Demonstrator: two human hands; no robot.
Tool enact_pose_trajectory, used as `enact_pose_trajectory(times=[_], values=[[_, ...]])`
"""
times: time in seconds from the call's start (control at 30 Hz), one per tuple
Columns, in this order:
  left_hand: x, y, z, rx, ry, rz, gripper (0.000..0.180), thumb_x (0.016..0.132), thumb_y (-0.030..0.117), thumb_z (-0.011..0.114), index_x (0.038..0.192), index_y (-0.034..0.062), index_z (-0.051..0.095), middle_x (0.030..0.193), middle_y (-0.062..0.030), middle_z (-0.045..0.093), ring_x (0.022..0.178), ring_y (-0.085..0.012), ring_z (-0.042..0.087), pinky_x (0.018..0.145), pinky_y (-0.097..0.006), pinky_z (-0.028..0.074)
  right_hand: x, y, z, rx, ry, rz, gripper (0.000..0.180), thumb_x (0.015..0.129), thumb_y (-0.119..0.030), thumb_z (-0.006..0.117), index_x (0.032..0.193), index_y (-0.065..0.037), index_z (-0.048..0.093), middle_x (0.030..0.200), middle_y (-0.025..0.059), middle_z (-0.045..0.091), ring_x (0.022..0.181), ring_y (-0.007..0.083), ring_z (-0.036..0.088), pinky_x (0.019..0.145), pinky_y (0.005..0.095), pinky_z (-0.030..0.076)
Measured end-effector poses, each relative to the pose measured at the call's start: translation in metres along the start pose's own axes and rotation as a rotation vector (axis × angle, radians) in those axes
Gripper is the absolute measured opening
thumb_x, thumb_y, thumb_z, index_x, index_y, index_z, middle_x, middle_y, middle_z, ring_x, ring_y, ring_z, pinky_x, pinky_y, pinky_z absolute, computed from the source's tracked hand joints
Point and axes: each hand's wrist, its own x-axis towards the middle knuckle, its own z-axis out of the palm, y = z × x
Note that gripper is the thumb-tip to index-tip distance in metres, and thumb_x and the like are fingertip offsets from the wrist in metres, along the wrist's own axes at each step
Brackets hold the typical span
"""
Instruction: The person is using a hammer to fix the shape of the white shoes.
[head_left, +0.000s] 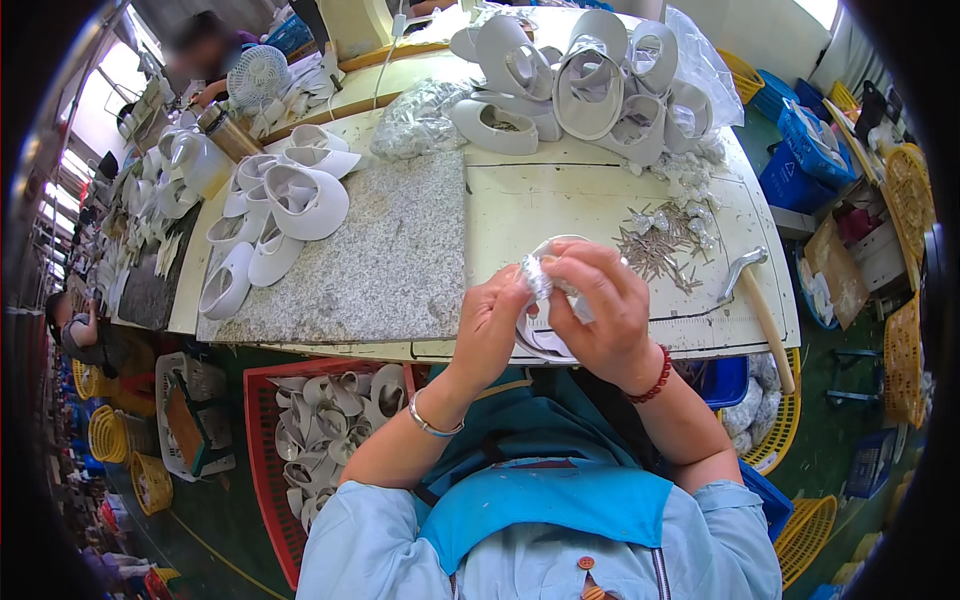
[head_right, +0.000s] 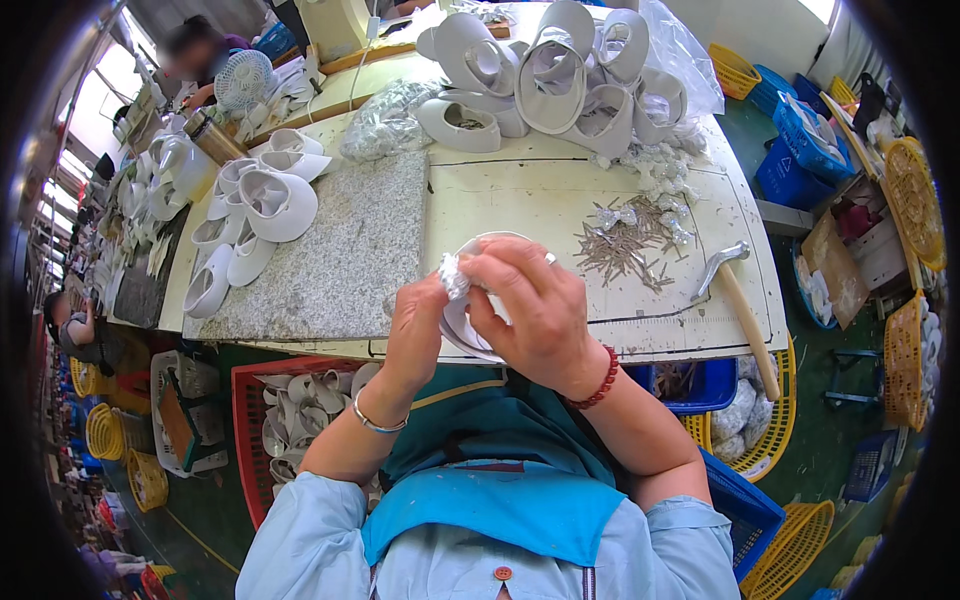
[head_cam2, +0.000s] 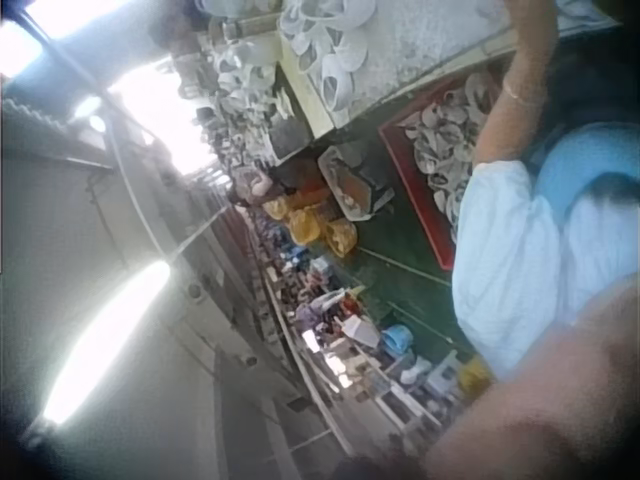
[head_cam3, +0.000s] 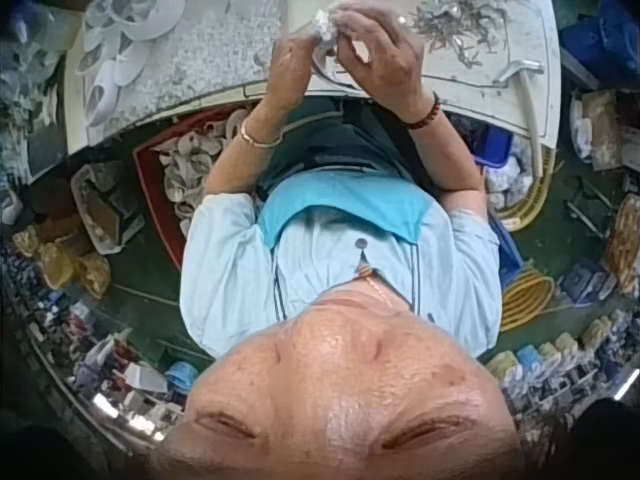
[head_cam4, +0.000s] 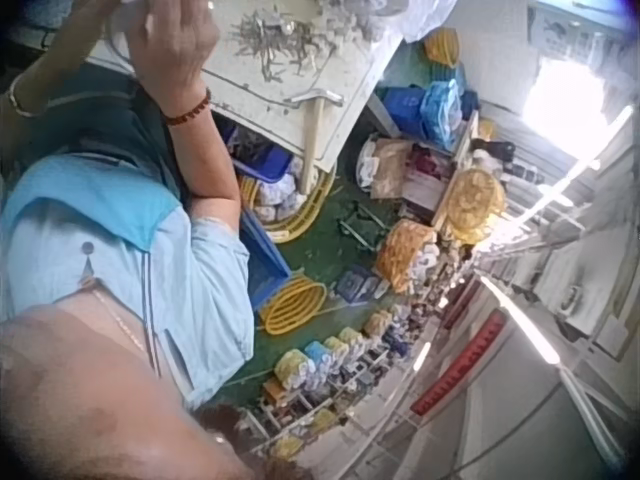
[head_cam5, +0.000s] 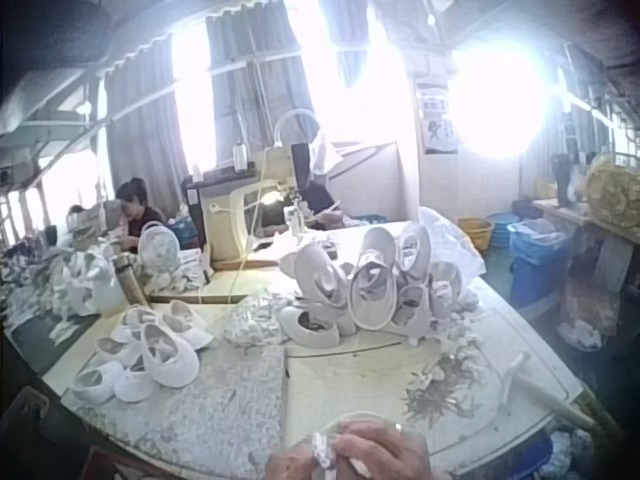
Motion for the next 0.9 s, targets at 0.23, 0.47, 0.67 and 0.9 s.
enact_pose_trajectory(times=[0.23,0.47,0.67,0.9], values=[[-0.007,0.002,-0.003,-0.193,0.012,-0.137,0.037,0.104,0.026,0.042,0.106,-0.0032,0.064,0.085,0.0001,0.061,0.076,-0.0053,0.052,0.07,-0.022,0.044,-0.019,-0.011,-0.012,-0.222,-0.203,-0.126,0.035,0.067,-0.002,0.071,0.101,-0.006,0.063,0.088,0.0065,0.062,0.074,0.0225,0.063,0.059,0.0332,0.051],[-0.011,-0.013,-0.007,0.002,-0.059,-0.053,0.02,0.091,0.007,0.065,0.108,-0.0028,0.065,0.096,-0.0039,0.068,0.089,-0.0078,0.061,0.077,-0.025,0.05,-0.045,-0.002,-0.026,0.005,-0.258,0.302,0.029,0.072,0.001,0.069,0.1,-0.005,0.064,0.087,0.0087,0.064,0.064,0.0195,0.062,0.051,0.0265,0.048],[-0.018,-0.014,0.004,0.24,0.027,0.08,0.037,0.089,0.011,0.067,0.123,-0.0012,0.057,0.103,-0.0078,0.068,0.094,-0.0116,0.062,0.081,-0.026,0.05,-0.044,-0.013,-0.032,0.656,-0.103,0.901,0.024,0.096,-0.008,0.057,0.117,0.004,0.059,0.082,0.0044,0.063,0.064,0.006,0.059,0.044,0.016,0.043],[-0.021,0.0,0.015,0.366,0.155,0.342,0.039,0.092,0.003,0.056,0.13,-0.0012,0.051,0.11,-0.0218,0.064,0.094,-0.0321,0.068,0.08,-0.036,0.053,-0.043,-0.01,-0.032,0.94,-0.034,1.136,0.028,0.099,-0.014,0.055,0.121,0.003,0.056,0.096,0.0094,0.065,0.072,0.0106,0.064,0.044,0.018,0.05]])
